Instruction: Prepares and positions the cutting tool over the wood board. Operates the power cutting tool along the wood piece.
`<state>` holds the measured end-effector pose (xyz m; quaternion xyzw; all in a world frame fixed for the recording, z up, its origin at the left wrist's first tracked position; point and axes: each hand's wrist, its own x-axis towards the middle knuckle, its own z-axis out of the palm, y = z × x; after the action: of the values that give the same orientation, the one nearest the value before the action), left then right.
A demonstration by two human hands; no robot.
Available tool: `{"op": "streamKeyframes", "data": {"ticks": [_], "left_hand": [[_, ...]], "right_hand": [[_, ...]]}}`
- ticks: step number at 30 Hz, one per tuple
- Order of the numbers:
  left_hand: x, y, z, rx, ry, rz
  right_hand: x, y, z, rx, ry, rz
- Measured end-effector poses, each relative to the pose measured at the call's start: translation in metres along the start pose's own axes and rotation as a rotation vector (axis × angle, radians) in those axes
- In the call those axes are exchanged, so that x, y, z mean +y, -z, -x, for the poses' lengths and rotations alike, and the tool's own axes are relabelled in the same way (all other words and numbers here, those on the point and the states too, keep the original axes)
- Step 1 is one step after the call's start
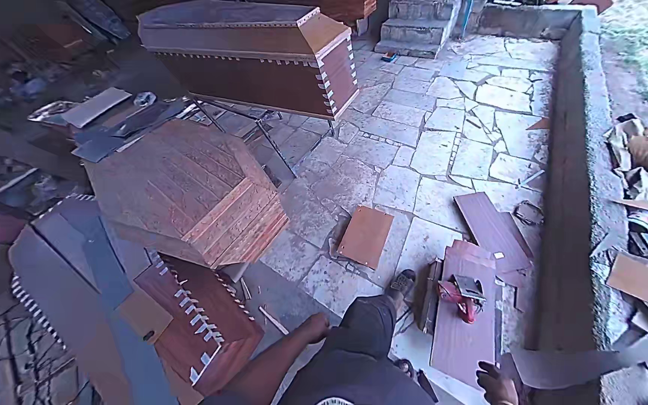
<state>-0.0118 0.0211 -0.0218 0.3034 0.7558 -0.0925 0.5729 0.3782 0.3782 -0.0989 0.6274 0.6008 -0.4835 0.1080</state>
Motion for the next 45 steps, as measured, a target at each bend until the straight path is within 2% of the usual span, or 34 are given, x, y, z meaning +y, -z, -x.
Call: {"op": "streamKeyframes", "data": {"ticks": [2, 6, 10, 13, 15, 18, 21, 24, 28, 31, 35, 38, 41, 42, 43, 44, 45], "left_hand": [[0.022, 0.033, -0.039, -0.056, 0.063, -0.070], [0.062, 0.105, -0.123, -0.185, -0.033, -0.297], [0.154, 0.228, -0.193, -0.191, -0.061, -0.290], [0.222, 0.319, -0.247, -0.127, -0.090, -0.316], [0.259, 0.373, -0.279, -0.029, -0.103, -0.253], [0.306, 0.422, -0.307, 0.098, -0.120, -0.120], [0.344, 0.430, -0.313, 0.100, -0.148, -0.133], [0.361, 0.409, -0.303, -0.040, -0.202, -0.294], [0.381, 0.368, -0.279, -0.229, -0.358, -0.545], [0.386, 0.354, -0.269, -0.253, -0.422, -0.620], [0.415, 0.366, -0.279, -0.417, -0.434, -0.565], [0.431, 0.381, -0.321, -0.415, -0.422, -0.772], [0.467, 0.384, -0.416, -0.389, -0.454, -0.963], [0.458, 0.385, -0.443, -0.422, -0.424, -0.999], [0.435, 0.385, -0.463, -0.452, -0.388, -0.986], [0.432, 0.383, -0.488, -0.429, -0.391, -0.927], [0.448, 0.378, -0.518, -0.365, -0.428, -0.846]], "right_hand": [[0.012, -0.018, -0.007, -0.027, -0.021, 0.060], [0.014, -0.048, 0.021, -0.179, -0.198, 0.141], [0.012, -0.056, 0.047, -0.219, -0.489, 0.040], [-0.009, -0.036, 0.049, -0.111, -0.624, -0.101], [-0.041, -0.022, 0.040, 0.014, -0.650, -0.307], [-0.095, 0.000, 0.022, 0.187, -0.628, -0.546], [-0.137, 0.000, 0.001, 0.279, -0.511, -0.641], [-0.165, -0.022, -0.014, 0.241, -0.430, -0.674], [-0.161, -0.075, -0.039, 0.236, -0.413, -0.687], [-0.156, -0.137, -0.030, 0.211, -0.575, -0.778], [-0.170, -0.170, -0.016, 0.248, -0.899, -1.198], [-0.173, -0.183, -0.031, 0.261, -0.989, -1.223], [-0.147, -0.170, -0.101, 0.350, -0.940, -1.049], [-0.145, -0.171, -0.111, 0.354, -0.954, -1.000], [-0.150, -0.176, -0.110, 0.342, -0.990, -0.973], [-0.145, -0.173, -0.130, 0.386, -0.995, -0.974], [-0.132, -0.163, -0.168, 0.489, -0.960, -0.970]]}}
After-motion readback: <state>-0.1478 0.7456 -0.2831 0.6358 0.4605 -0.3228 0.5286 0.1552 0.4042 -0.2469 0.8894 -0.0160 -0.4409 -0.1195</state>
